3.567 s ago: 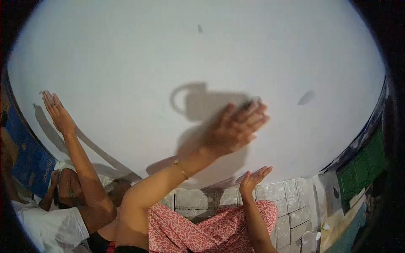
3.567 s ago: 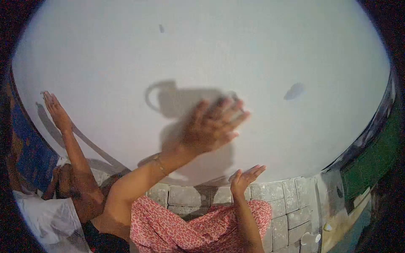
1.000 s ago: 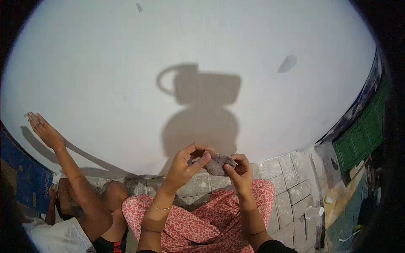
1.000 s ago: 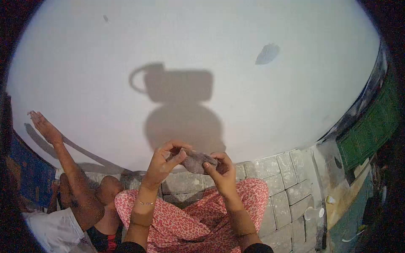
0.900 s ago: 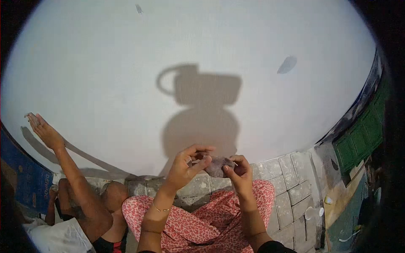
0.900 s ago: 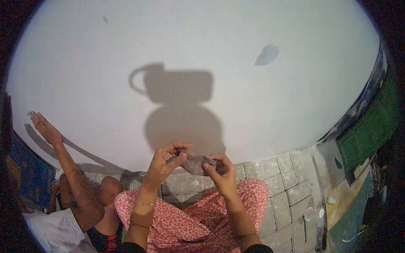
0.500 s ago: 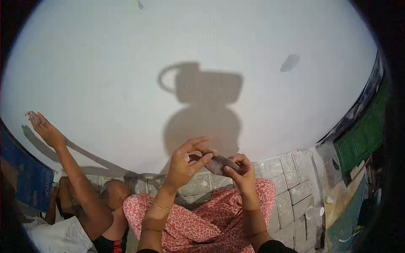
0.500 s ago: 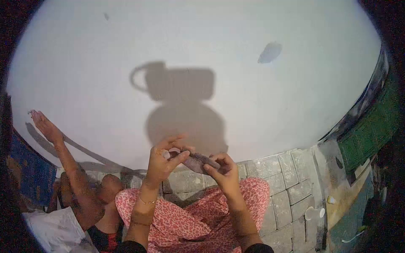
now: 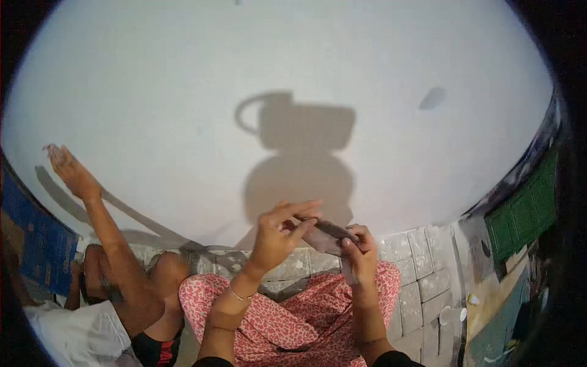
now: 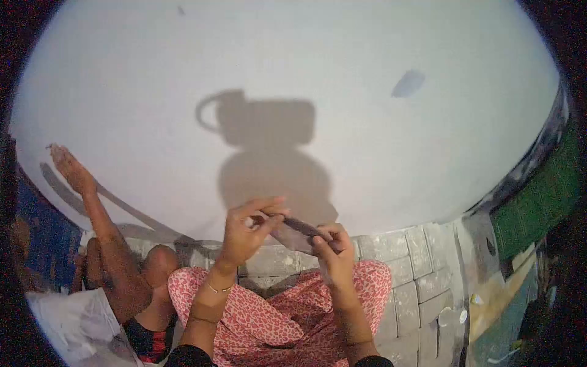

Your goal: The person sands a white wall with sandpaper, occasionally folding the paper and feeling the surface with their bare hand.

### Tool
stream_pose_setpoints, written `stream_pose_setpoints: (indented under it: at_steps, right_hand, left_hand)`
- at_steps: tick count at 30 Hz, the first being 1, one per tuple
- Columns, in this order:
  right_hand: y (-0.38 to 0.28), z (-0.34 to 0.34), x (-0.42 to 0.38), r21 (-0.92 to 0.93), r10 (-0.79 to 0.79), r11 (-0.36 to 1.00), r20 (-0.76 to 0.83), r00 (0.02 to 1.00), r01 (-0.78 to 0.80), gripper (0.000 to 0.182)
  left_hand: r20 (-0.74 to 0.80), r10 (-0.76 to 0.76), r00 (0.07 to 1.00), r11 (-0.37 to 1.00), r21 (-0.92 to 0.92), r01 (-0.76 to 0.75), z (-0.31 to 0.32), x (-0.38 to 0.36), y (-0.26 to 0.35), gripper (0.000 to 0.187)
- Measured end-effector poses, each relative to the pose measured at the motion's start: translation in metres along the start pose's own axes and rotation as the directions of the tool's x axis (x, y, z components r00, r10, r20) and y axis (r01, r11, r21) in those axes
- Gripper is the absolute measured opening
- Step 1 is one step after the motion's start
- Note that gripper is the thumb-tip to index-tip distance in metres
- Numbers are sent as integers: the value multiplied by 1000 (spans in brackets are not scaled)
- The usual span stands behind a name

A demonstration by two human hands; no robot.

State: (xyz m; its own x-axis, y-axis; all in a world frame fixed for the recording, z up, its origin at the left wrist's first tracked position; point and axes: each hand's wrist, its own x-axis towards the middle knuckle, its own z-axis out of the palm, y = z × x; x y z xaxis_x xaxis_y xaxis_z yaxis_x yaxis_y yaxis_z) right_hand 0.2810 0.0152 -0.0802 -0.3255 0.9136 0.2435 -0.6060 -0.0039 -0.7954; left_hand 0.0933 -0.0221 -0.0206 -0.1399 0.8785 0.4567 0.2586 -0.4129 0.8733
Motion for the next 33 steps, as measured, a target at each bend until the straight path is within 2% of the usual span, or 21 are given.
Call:
stream_pose_setpoints:
  at_steps: [1,3,5,6,8,9,11,13,15,16,19,21,23,24,25,26,27,29,30,31,33]
  right_hand:
    - [0,0,0,3,9,1000,23,1000,-9,18]
    - [-1,3,1,-17,-33,999,-93,995,31,18]
    - [1,-4,3,-30,-55,998,-90,994,52,16]
    - [1,-1,4,-31,-75,997,-109,991,72,16]
    - [-1,5,5,-27,-92,996,-118,989,89,16]
    - [-2,5,4,-51,-100,994,-118,988,95,16]
    - [-5,10,4,-77,-121,991,-121,985,112,16]
    - [-8,14,2,-69,-89,994,-78,993,83,15]
    - [-5,8,1,-83,-68,995,-138,988,57,14]
    - [-4,6,0,-58,-55,997,-112,992,49,14]
    - [-3,4,1,-10,-48,999,-52,997,48,17]
    - [2,10,-2,-77,-156,985,18,988,157,21]
    - [3,18,-10,-70,-132,989,-15,991,130,27]
    - [0,27,-12,-196,-237,950,49,970,242,30]
    - [-2,35,-12,-310,-329,883,127,936,353,33]
    - [-1,41,-12,-338,-356,863,122,926,376,33]
    - [0,40,-9,-341,-366,857,123,923,385,33]
    - [3,38,-6,-491,-472,745,92,877,452,28]
    - [-7,56,-6,-434,-473,803,-45,880,409,20]
    - [-9,55,-2,-440,-478,797,-42,877,414,20]
    - [-13,49,3,-502,-447,820,-260,856,275,18]
  left_hand:
    - [17,-18,1000,999,-44,18,4,0,-4,39]
    - [-4,-40,999,997,-67,40,7,0,-3,43]
    - [129,-85,988,987,-126,102,7,1,2,52]
    - [102,-92,991,988,-115,103,8,0,0,52]
    - [181,-32,983,989,-140,57,12,-1,-8,57]
    - [172,-31,985,989,-135,55,14,-3,-8,57]
    - [160,-37,986,967,-244,76,18,-4,-8,55]
    - [153,-21,988,974,-220,55,17,-5,-3,52]
    - [132,-135,982,965,-208,160,17,-6,0,49]
    - [98,-38,994,982,-181,55,17,-5,-7,46]
    - [47,-15,999,976,-218,25,15,-3,-10,45]
    - [42,-25,999,980,-198,33,15,-5,-8,47]
    - [-15,-55,998,995,-88,53,16,-4,-3,52]
    - [-5,-52,999,994,-93,51,19,-5,-6,52]
    - [-10,-61,998,982,-181,58,24,-6,-12,56]
    - [-17,-69,997,962,-267,62,27,-8,-16,60]
    - [-13,-59,998,962,-269,54,28,-8,-16,60]
    - [-99,68,993,974,-210,-87,31,-10,-16,62]
    - [-97,74,993,972,-216,-93,32,-10,-14,62]
    - [-100,11,995,972,-234,-34,32,-10,-11,61]
    - [-106,-57,993,966,-257,28,30,-7,-13,61]
